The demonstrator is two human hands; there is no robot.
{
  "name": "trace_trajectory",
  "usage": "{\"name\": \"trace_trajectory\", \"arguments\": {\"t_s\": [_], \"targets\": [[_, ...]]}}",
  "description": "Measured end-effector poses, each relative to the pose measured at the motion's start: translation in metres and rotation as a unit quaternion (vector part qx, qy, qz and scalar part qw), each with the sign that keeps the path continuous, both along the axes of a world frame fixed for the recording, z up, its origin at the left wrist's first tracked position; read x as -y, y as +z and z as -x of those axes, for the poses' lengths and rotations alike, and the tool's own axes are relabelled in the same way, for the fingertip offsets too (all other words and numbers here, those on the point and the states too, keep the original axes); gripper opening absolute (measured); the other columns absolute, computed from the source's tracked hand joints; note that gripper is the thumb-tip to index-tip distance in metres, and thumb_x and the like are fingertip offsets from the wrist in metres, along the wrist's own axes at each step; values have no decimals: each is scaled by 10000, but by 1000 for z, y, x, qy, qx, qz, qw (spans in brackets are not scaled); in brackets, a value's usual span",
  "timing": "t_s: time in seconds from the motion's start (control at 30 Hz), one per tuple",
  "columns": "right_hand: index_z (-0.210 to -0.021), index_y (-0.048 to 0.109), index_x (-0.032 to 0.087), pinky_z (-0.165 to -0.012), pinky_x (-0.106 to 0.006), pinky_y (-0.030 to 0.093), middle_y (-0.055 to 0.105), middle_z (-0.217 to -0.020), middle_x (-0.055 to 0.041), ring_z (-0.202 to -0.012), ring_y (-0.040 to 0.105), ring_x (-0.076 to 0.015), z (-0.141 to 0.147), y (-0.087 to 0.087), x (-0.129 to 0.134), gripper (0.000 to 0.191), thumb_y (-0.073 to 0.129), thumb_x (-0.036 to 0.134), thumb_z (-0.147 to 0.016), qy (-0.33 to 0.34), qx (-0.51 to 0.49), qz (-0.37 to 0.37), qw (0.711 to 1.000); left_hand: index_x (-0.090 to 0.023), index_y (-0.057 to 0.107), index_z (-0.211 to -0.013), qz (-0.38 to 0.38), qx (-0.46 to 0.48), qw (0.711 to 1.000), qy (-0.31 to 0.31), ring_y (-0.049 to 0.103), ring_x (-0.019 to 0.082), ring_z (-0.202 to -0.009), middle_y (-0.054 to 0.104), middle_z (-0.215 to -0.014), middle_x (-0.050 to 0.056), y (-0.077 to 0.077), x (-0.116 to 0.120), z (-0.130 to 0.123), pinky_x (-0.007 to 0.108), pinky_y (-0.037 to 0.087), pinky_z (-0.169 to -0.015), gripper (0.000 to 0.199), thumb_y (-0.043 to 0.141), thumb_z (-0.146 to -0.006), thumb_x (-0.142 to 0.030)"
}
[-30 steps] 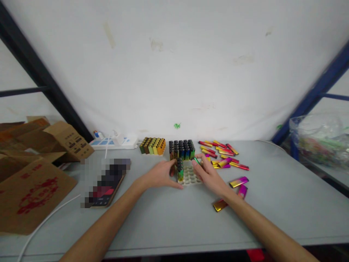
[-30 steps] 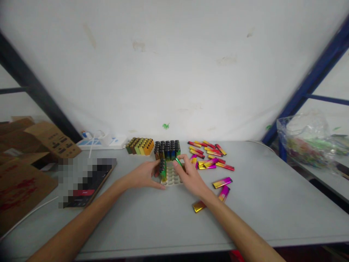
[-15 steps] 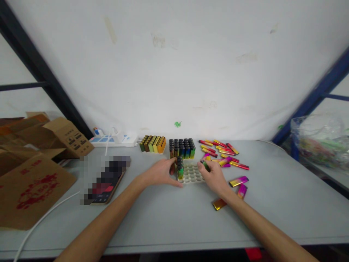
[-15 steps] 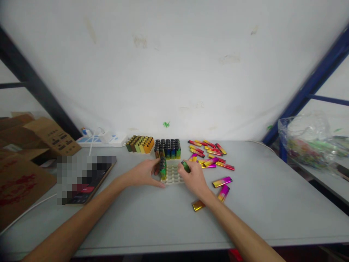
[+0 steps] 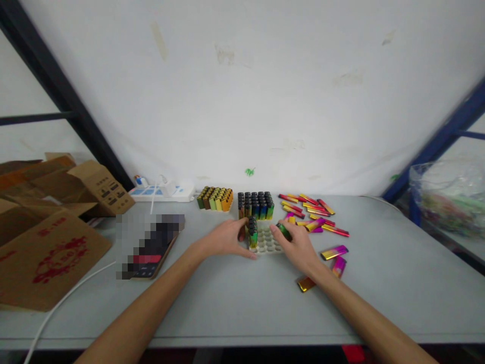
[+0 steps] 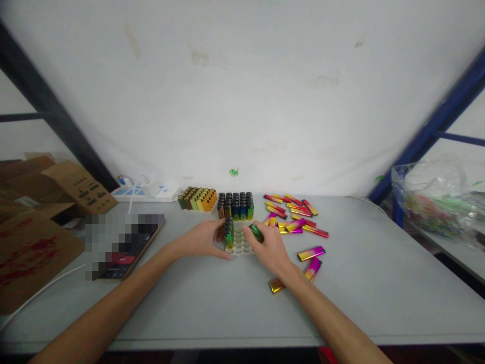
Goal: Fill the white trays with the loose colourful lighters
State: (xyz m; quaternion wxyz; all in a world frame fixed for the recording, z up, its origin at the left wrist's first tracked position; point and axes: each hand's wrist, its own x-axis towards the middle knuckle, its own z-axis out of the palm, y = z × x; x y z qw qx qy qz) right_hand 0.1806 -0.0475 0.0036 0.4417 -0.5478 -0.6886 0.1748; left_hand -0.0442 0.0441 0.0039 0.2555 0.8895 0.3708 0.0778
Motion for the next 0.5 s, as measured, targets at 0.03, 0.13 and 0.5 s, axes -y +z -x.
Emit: {"name": "trace_trajectory", "arguments": {"t_s": [0.03, 0.13, 0.5], "targets": [[-625, 359, 256, -536, -291, 254, 381, -532, 54, -515, 365, -123, -1, -2, -1, 428, 491, 503, -949, 0, 5, -5, 1000, -214, 554, -961, 0, 0, 1000, 1, 635, 263, -741, 682, -845, 42, -1, 0, 0, 329, 425, -644, 744, 857, -576, -774], [-609, 332, 262, -529, -293, 230, 371, -519, 53, -506, 356, -120, -5, -6, -2, 361, 469, 430, -897, -12, 10, -15, 1000, -210, 565, -974, -1, 2, 1000, -1, 638, 265, -740, 684, -842, 40, -2, -1, 1, 328, 426, -643, 753, 855, -578, -780], [-971, 580, 222, -633, -298, 427, 590, -709, 25, -652, 560, -178, -4, -4, 2, 325, 488, 520, -1064, 17, -31, 16, 999, -209, 567, -965, -5, 4, 1000, -4, 646, 264, -740, 692, -844, 40, -2, -1, 1, 328, 439, -642, 736, 862, -593, -772]]}}
